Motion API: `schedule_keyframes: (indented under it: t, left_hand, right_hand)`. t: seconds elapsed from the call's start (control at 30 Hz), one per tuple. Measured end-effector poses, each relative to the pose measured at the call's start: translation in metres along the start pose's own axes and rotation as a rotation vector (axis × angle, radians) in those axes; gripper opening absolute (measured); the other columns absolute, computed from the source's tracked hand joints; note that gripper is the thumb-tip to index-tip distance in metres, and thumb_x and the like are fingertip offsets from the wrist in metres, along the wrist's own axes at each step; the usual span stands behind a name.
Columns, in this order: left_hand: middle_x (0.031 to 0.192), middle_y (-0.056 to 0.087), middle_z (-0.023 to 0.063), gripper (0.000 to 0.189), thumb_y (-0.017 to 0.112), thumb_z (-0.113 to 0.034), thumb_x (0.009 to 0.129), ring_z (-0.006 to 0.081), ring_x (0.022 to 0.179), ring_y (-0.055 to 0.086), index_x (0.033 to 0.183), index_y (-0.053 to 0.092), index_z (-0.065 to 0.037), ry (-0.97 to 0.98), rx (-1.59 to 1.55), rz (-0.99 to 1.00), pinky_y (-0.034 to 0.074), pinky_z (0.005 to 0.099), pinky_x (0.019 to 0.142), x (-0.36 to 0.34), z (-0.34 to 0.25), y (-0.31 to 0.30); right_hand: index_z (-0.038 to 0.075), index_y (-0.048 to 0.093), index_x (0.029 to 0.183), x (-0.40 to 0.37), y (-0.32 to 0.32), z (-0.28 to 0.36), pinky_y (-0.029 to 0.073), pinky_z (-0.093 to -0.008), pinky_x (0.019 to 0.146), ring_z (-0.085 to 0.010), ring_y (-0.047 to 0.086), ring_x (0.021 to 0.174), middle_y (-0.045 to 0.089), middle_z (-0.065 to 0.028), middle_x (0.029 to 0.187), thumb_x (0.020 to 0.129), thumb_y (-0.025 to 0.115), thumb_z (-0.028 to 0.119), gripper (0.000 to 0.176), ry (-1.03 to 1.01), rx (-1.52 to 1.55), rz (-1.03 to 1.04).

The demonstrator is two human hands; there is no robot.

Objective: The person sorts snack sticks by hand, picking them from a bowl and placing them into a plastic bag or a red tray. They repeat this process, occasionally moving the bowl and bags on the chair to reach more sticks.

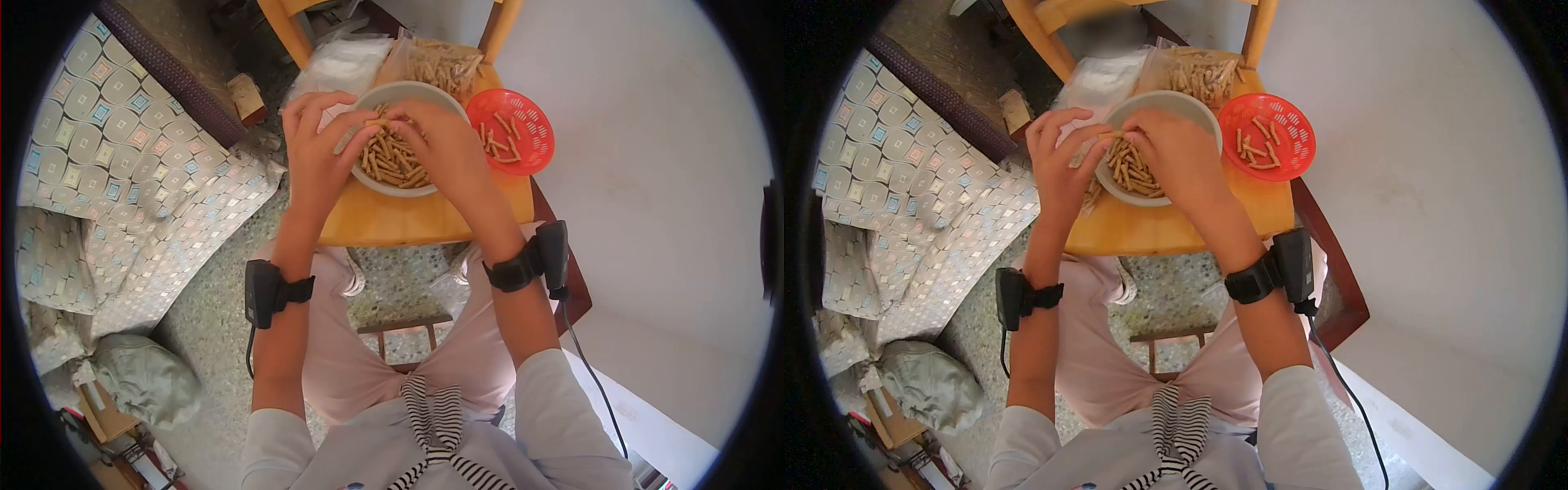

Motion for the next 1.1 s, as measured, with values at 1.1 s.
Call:
schedule_keyframes:
  t: [1.1]
  left_hand:
    - [0.131, 0.060, 0.0031, 0.015, 0.080, -0.020, 0.081, 0.0312, 0.126, 0.045, 0.094, 0.077, -0.013, -0.171, -0.127, 0.136, 0.039, 0.0429, 0.106, 0.002, 0.022, -0.003]
  right_hand:
    - [0.008, 0.062, 0.114, -0.001, 0.006, 0.002, 0.054, -0.0416, 0.072, -0.0307, 0.069, 0.084, 0.070, -0.0115, 0.101, 0.090, 0.070, 0.026, 0.031, 0.126, 0.014, 0.098]
Point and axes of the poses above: each hand's wrist, its own x-axis towards the middle knuckle, its own y-axis out of the palm, z = x × y, the point moved 2 cm from there along x, towards the middle knuckle
